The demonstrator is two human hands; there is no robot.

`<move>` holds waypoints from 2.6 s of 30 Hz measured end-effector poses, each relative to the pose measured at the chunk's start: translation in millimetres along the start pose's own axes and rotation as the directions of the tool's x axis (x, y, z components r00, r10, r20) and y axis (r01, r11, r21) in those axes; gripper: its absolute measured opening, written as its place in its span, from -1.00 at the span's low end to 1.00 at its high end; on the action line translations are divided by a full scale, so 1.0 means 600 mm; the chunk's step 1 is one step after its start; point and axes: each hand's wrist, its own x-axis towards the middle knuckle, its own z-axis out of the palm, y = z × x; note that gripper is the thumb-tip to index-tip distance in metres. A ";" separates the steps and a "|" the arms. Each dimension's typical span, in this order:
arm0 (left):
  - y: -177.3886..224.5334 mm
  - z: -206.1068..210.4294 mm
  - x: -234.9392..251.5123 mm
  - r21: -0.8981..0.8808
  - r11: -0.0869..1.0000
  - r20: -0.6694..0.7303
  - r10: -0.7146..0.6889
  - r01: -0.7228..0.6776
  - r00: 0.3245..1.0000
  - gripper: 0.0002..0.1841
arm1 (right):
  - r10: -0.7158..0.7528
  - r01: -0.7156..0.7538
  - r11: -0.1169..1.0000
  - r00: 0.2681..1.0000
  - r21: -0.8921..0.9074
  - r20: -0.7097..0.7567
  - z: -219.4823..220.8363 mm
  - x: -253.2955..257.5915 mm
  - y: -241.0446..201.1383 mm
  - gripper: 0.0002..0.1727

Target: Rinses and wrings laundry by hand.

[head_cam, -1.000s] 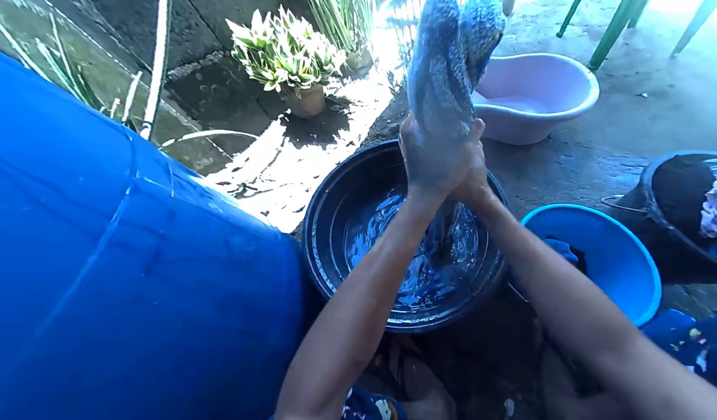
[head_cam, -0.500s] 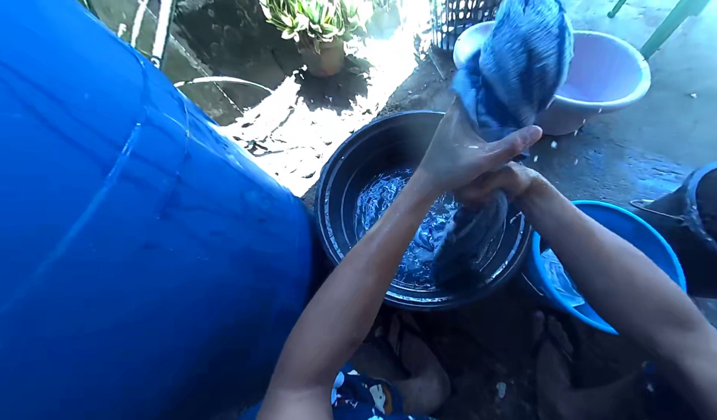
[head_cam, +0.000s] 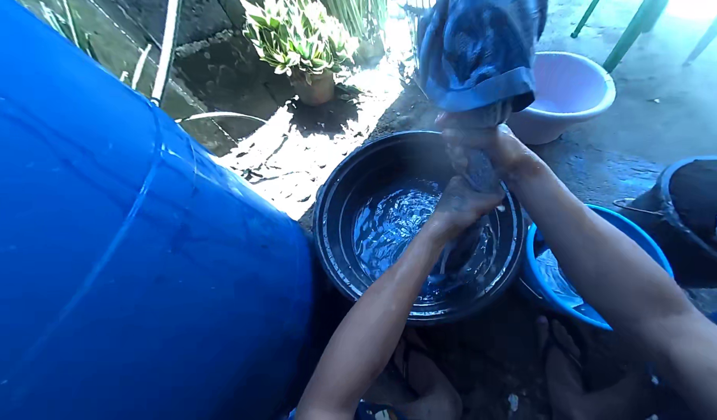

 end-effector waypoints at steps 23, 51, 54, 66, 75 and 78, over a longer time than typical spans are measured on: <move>-0.053 -0.025 0.009 -0.150 0.981 0.268 0.158 -0.121 0.950 -0.44 | -0.002 -0.007 1.000 0.617 -0.008 -0.787 0.018 -0.001 -0.056 -0.73; 0.104 0.083 0.016 -0.113 0.993 0.596 0.056 0.015 0.801 -0.79 | 0.035 0.127 0.988 0.372 0.089 -0.928 0.012 -0.324 -0.121 -0.37; 0.065 0.109 0.011 -0.251 0.957 0.627 0.044 0.148 0.778 -0.74 | -0.039 0.224 0.970 0.525 0.093 -0.850 0.034 -0.358 -0.030 -0.36; -0.046 0.116 -0.020 -0.591 0.636 0.800 0.383 0.496 0.462 -0.38 | -0.609 0.545 0.548 0.780 0.635 -0.144 -0.018 -0.220 0.062 -0.58; 0.015 0.035 -0.012 -0.377 0.926 0.635 0.286 -0.036 0.717 -0.87 | -0.464 0.316 0.848 0.831 0.425 0.308 0.003 -0.100 -0.068 -0.19; 0.041 0.006 -0.001 0.154 0.967 0.248 0.163 -0.205 0.955 -0.82 | -0.236 0.231 0.972 0.966 0.052 0.109 -0.014 -0.064 -0.072 -0.58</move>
